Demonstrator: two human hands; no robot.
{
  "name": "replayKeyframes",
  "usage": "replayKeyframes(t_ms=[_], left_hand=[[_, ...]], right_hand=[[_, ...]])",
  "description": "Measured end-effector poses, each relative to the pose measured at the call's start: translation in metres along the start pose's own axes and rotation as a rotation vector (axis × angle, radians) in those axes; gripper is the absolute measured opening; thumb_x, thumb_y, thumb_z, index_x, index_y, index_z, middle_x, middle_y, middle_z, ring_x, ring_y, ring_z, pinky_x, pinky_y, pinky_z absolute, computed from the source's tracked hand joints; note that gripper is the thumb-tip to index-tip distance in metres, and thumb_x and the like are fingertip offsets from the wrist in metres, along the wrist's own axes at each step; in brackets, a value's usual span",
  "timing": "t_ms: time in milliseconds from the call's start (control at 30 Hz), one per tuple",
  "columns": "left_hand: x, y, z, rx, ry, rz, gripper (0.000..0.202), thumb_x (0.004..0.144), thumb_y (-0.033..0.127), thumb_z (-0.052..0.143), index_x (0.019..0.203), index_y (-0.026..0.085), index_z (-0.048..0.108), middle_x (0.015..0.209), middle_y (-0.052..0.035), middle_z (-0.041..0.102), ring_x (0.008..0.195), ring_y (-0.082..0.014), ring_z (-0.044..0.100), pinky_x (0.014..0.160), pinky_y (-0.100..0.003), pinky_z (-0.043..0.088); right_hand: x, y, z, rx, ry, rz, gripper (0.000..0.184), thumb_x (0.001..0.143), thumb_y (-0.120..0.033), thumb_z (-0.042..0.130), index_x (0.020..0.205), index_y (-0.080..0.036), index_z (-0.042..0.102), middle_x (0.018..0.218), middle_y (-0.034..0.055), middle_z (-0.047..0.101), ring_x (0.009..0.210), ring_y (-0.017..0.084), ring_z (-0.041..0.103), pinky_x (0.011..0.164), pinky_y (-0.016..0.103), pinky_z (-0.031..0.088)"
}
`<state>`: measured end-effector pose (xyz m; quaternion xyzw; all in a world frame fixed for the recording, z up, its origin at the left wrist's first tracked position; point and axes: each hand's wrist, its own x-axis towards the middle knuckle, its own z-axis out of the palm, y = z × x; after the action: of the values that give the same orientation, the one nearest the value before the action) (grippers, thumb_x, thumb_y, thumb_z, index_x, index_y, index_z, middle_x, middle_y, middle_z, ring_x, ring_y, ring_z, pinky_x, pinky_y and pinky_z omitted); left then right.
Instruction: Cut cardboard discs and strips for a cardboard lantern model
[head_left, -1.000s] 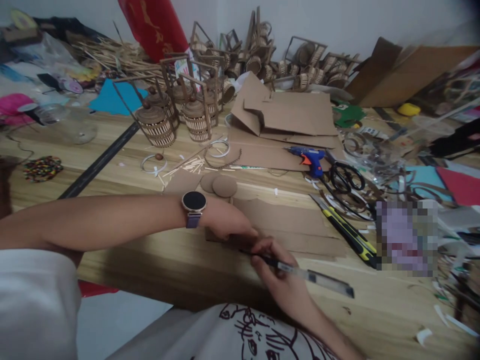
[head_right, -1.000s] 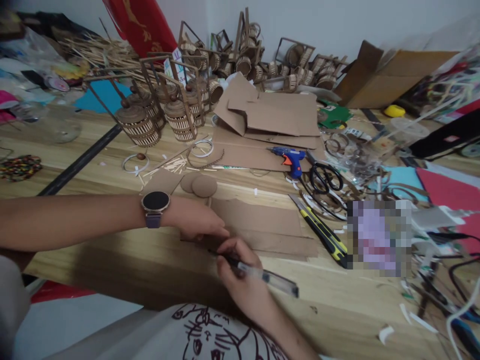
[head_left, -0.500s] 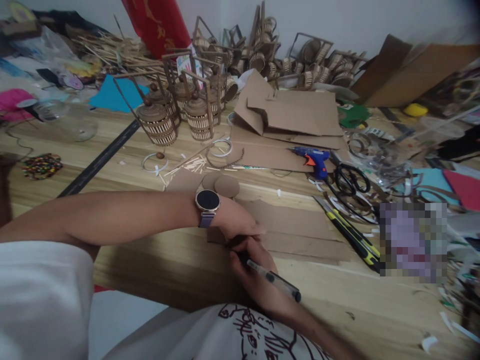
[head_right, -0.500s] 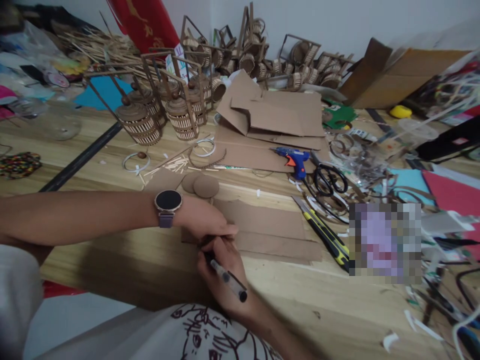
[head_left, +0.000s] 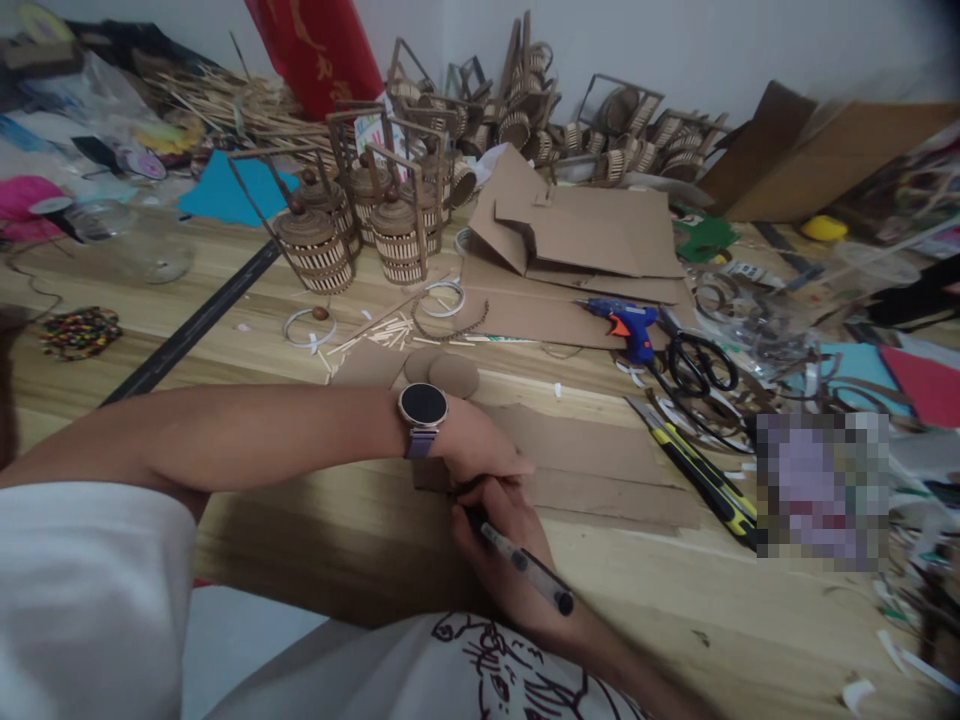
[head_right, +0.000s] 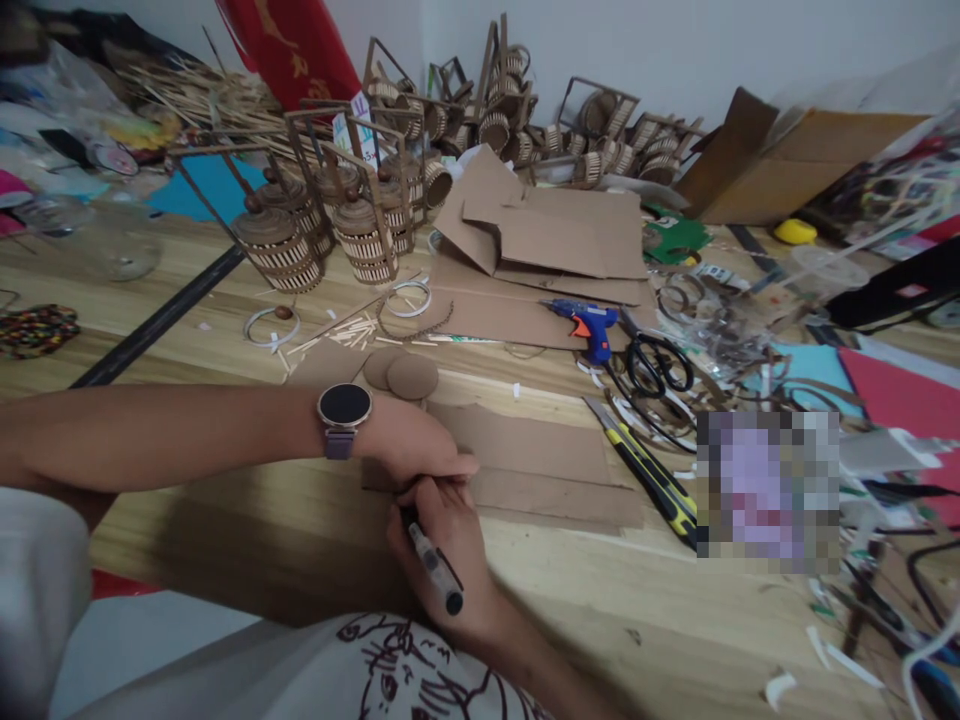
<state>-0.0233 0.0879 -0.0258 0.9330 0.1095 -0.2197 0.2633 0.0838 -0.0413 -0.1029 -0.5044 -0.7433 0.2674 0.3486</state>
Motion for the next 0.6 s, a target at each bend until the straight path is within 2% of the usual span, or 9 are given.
replayKeyframes(t_ms=[167,367,467,600], left_hand=[[0.0,0.002,0.0,0.0,-0.002,-0.003,0.038,0.067,-0.002,0.077,0.092,0.019,0.06,0.071,0.0017,0.066,0.06,-0.0178,0.051,0.052,-0.028,0.028],[0.0,0.002,-0.001,0.009,0.002,-0.019,0.042,0.064,-0.004,0.076,0.095,0.021,0.061,0.067,0.004,0.064,0.057,-0.0179,0.05,0.053,-0.028,0.03],[0.001,0.002,-0.001,0.005,-0.004,-0.02,0.039,0.064,-0.003,0.076,0.093,0.021,0.062,0.069,0.003,0.066,0.059,-0.0192,0.052,0.056,-0.029,0.034],[0.001,0.004,-0.002,-0.008,-0.004,-0.025,0.037,0.065,-0.007,0.072,0.089,0.019,0.062,0.073,-0.001,0.069,0.062,-0.0198,0.055,0.056,-0.029,0.034]], right_hand=[[-0.002,-0.001,-0.006,0.004,0.013,0.014,0.012,0.084,-0.014,0.052,0.079,-0.025,0.054,0.081,0.0043,0.069,0.077,0.022,0.064,0.07,0.033,0.05],[-0.011,0.002,-0.022,0.02,0.069,0.11,0.014,0.089,-0.018,0.054,0.077,-0.025,0.053,0.074,0.0017,0.066,0.068,0.019,0.063,0.062,0.028,0.048],[-0.01,0.001,-0.022,0.04,0.105,0.077,0.013,0.089,-0.019,0.055,0.077,-0.025,0.055,0.074,0.0018,0.066,0.069,0.019,0.063,0.063,0.029,0.048],[-0.004,-0.005,-0.016,0.064,0.067,0.043,0.012,0.087,-0.016,0.056,0.078,-0.025,0.057,0.078,0.0025,0.069,0.072,0.02,0.064,0.065,0.03,0.048]])
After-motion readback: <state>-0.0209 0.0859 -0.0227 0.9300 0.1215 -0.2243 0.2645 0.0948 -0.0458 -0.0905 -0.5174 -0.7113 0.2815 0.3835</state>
